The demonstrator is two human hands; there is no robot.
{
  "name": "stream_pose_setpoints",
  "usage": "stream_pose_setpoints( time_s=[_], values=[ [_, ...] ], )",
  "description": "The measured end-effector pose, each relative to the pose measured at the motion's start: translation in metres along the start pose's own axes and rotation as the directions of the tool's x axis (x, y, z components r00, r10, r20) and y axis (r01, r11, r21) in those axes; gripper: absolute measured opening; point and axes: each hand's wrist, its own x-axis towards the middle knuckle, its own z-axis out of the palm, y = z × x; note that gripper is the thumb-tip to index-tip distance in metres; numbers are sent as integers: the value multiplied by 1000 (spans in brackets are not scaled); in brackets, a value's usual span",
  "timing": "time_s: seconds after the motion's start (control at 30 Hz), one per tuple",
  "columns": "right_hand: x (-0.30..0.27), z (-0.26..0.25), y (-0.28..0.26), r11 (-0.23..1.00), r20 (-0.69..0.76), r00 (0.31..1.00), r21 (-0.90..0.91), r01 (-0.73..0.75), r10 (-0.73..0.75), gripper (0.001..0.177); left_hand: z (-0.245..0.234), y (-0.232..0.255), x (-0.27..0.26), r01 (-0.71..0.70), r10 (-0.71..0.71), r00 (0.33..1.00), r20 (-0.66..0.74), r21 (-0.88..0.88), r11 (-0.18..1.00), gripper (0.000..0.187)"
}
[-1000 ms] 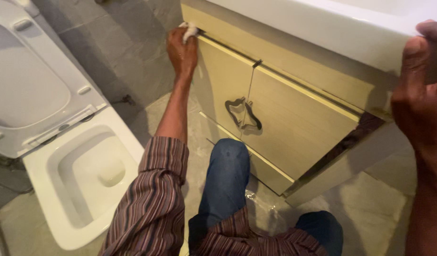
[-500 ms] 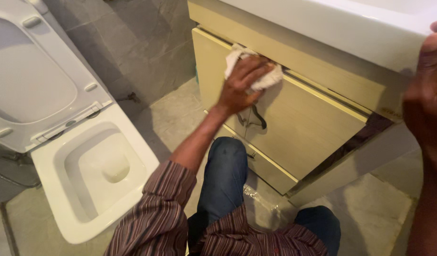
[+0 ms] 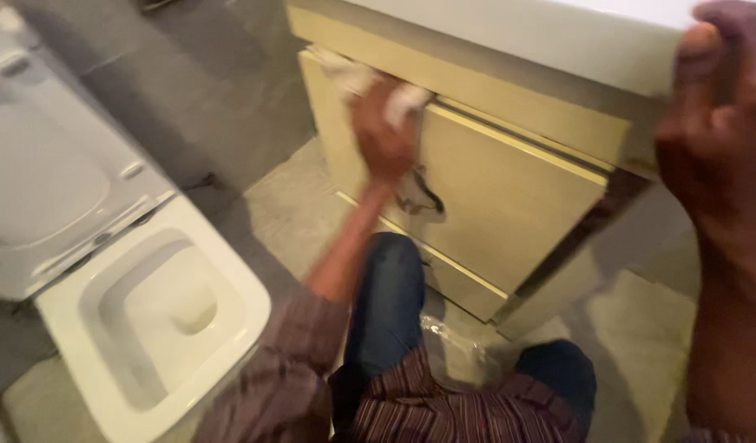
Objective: The person wipes the exterior and interior of a bathroom cabinet and the edges of the sink with a cloth, then rinses the cloth in the sink.
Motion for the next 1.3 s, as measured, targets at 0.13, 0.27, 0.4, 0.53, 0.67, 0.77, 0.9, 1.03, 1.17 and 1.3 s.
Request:
stream_pose_setpoints(
  time_s=[0.13, 0.27, 0.4, 0.53, 0.67, 0.77, 0.9, 1.03, 1.17, 1.3],
  values=[
    [6, -10, 2, 982, -24, 997, -173, 72, -77, 29, 41, 154, -83, -18, 41, 994, 103, -217, 976, 42],
    [9, -20, -2, 952, -31, 991, -283, 119, -133, 24, 45, 224, -105, -106, 179, 967, 181, -352, 930, 45],
    [1, -24, -8, 955, -6, 992, -270, 121, -127, 25, 37, 183, -91, -399, 499, 830, 249, -359, 844, 47],
    [-5, -18, -6, 974, 39, 990, -180, 137, -132, 31, 21, 123, -90, -220, 266, 945, 193, -230, 948, 49],
    [-8, -9, -8, 998, 51, 999, -56, -7, 10, 35, 14, 79, -98, 45, -44, 999, 25, -21, 999, 51],
    [-6, -2, -8, 992, 49, 998, 120, 31, -37, 33, 14, 75, -120, 364, -366, 931, 13, -128, 922, 55],
    [-4, 7, -13, 971, 117, 969, 74, -229, 219, 33, 21, 90, -174, 252, -249, 962, 108, -16, 968, 55],
    [-3, -1, -17, 853, 115, 993, -516, 83, -27, 29, 12, 96, -209, 231, -231, 951, 208, 25, 973, 52],
    [-18, -3, -40, 804, 81, 802, -131, -580, 592, 30, -8, 100, -196, 289, -275, 911, 306, 2, 957, 52],
    [-29, -11, -73, 989, -252, 964, 100, 111, -83, 24, -33, 105, -147, 607, -711, 700, 68, -581, 542, 18]
  ],
)
